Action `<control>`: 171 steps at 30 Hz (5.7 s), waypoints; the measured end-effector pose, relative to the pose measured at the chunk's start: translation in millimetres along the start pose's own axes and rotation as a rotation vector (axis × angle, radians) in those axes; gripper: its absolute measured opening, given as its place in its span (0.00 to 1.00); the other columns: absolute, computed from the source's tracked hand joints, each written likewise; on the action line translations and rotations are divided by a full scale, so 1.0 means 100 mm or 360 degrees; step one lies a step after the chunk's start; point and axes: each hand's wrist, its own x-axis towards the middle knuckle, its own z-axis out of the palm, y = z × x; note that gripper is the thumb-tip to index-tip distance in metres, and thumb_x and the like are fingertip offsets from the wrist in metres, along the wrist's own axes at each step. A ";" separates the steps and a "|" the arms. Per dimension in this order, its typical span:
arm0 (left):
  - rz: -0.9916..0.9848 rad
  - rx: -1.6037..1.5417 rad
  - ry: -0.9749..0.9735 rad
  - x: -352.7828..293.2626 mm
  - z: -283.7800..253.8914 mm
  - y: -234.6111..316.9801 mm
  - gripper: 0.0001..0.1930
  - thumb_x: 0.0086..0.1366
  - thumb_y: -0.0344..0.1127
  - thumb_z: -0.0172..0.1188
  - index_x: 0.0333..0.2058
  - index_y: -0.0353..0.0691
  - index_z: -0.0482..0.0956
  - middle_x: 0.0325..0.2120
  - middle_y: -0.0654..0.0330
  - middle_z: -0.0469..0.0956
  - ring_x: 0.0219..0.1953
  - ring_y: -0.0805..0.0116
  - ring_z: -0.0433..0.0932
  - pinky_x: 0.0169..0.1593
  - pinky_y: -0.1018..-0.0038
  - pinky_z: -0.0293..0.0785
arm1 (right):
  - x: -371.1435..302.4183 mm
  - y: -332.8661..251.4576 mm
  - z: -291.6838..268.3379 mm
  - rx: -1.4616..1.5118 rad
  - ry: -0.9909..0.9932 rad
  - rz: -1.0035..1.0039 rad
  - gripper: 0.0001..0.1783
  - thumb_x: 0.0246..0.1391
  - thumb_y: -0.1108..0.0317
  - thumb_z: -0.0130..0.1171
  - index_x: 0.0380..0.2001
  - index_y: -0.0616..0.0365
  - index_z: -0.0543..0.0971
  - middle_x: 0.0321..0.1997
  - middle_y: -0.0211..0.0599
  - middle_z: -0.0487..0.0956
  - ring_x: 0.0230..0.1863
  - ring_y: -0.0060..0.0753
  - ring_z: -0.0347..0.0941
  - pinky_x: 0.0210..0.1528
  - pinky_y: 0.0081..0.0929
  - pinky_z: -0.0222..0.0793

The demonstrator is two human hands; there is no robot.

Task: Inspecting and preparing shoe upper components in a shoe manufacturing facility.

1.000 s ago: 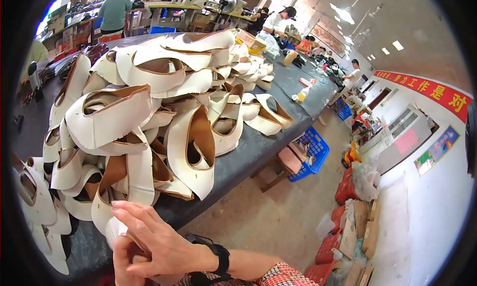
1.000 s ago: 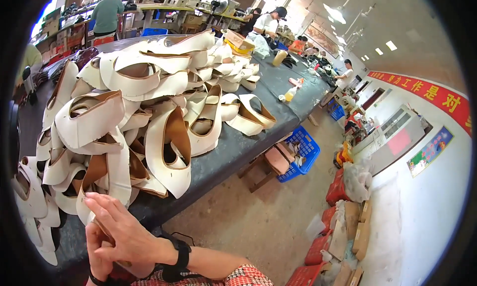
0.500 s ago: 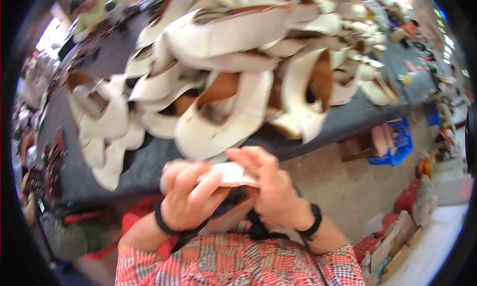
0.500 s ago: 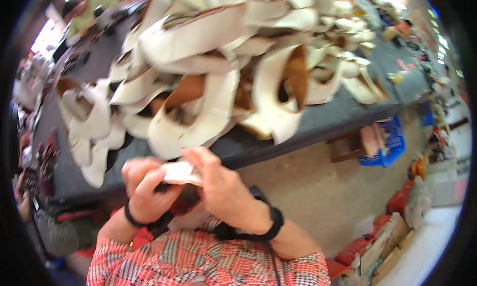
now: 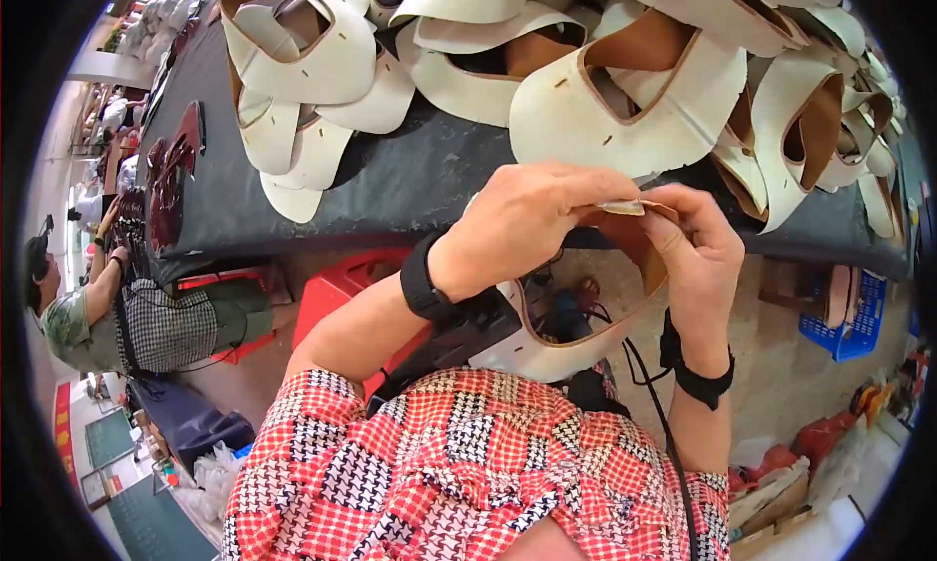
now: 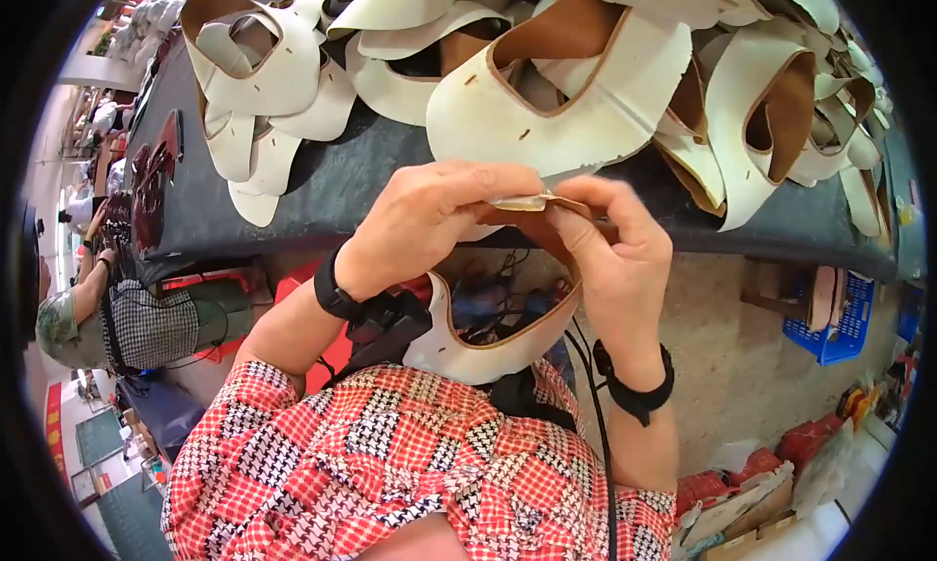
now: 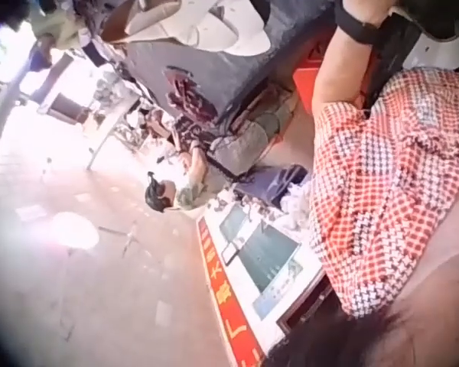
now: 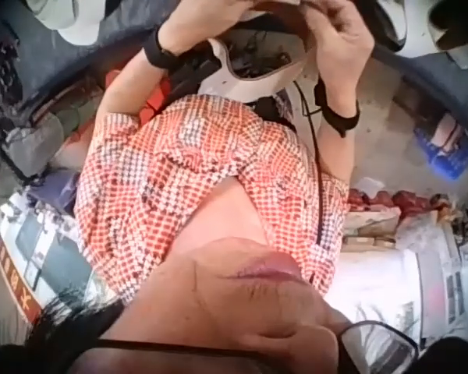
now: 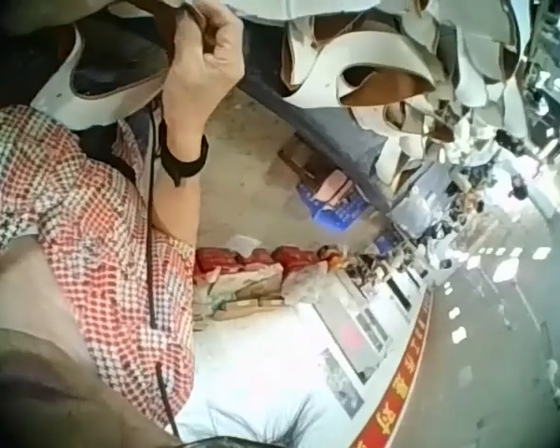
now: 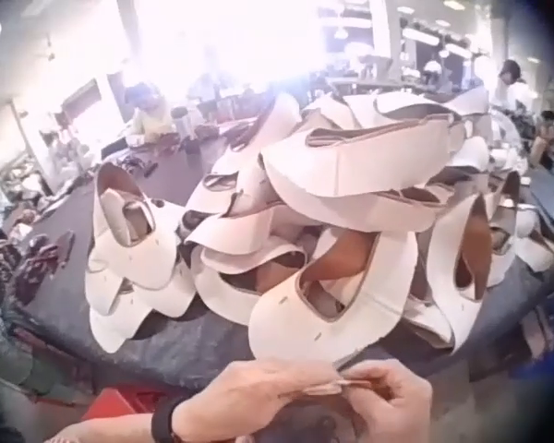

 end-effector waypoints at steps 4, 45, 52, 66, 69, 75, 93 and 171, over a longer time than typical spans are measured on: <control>0.0023 0.0073 -0.0129 0.04 -0.10 -0.01 0.12 0.54 0.25 0.57 0.38 0.39 0.79 0.28 0.57 0.79 0.28 0.70 0.77 0.36 0.80 0.72 | -0.01 0.15 0.00 0.0085 -0.0158 0.0037 0.06 0.51 0.74 0.59 0.33 0.63 0.76 0.30 0.24 0.76 0.31 0.12 0.68 0.35 0.12 0.65; -0.0689 -0.0303 0.0350 -0.41 0.37 0.42 0.08 0.59 0.28 0.55 0.36 0.34 0.78 0.20 0.60 0.78 0.23 0.80 0.76 0.28 0.83 0.72 | 0.13 -0.01 -0.21 -0.0644 -0.0828 -0.0566 0.05 0.47 0.79 0.58 0.29 0.63 0.74 0.26 0.34 0.72 0.26 0.27 0.69 0.29 0.19 0.64; -0.0593 -0.0120 0.0311 -0.43 0.40 0.41 0.08 0.59 0.30 0.54 0.36 0.36 0.78 0.20 0.59 0.78 0.22 0.72 0.79 0.27 0.80 0.73 | 0.08 0.05 -0.20 -0.0599 -0.0789 -0.0480 0.04 0.47 0.79 0.57 0.29 0.64 0.74 0.26 0.33 0.72 0.26 0.25 0.69 0.30 0.18 0.64; -0.0561 -0.0035 0.0273 -0.44 0.39 0.35 0.08 0.59 0.31 0.55 0.35 0.36 0.78 0.19 0.58 0.78 0.22 0.70 0.79 0.27 0.79 0.73 | 0.03 0.08 -0.16 -0.0681 -0.0701 -0.0574 0.04 0.47 0.78 0.58 0.29 0.64 0.74 0.26 0.35 0.72 0.25 0.28 0.70 0.28 0.19 0.65; -0.0592 -0.0051 0.0257 -0.43 0.38 0.36 0.07 0.59 0.31 0.55 0.34 0.36 0.78 0.19 0.57 0.77 0.21 0.70 0.79 0.27 0.79 0.73 | 0.02 0.12 -0.14 -0.0632 -0.0686 -0.0530 0.05 0.47 0.78 0.58 0.29 0.63 0.74 0.26 0.36 0.72 0.25 0.30 0.70 0.28 0.20 0.65; -0.0388 0.0125 0.0510 -0.44 0.46 0.37 0.04 0.55 0.27 0.57 0.30 0.37 0.78 0.19 0.56 0.76 0.21 0.63 0.77 0.25 0.76 0.72 | -0.09 0.12 -0.09 -0.0382 -0.0499 -0.0174 0.03 0.49 0.77 0.58 0.29 0.63 0.75 0.27 0.30 0.74 0.26 0.20 0.70 0.29 0.18 0.67; -0.0334 0.0017 0.0209 -0.44 0.24 0.41 0.06 0.57 0.27 0.55 0.35 0.36 0.76 0.21 0.54 0.75 0.22 0.60 0.77 0.26 0.74 0.73 | 0.01 0.15 -0.14 0.0490 -0.0744 0.0090 0.11 0.46 0.86 0.55 0.30 0.62 0.67 0.35 0.35 0.74 0.33 0.15 0.68 0.35 0.13 0.66; -0.0241 0.1562 0.0908 -0.45 -2.43 -0.69 0.27 0.57 0.26 0.56 0.56 0.43 0.63 0.47 0.52 0.74 0.46 0.55 0.75 0.45 0.69 0.73 | 0.22 -0.27 0.83 -0.0478 -0.0707 -0.0513 0.16 0.44 0.78 0.61 0.39 0.62 0.74 0.31 0.41 0.77 0.28 0.32 0.76 0.31 0.23 0.72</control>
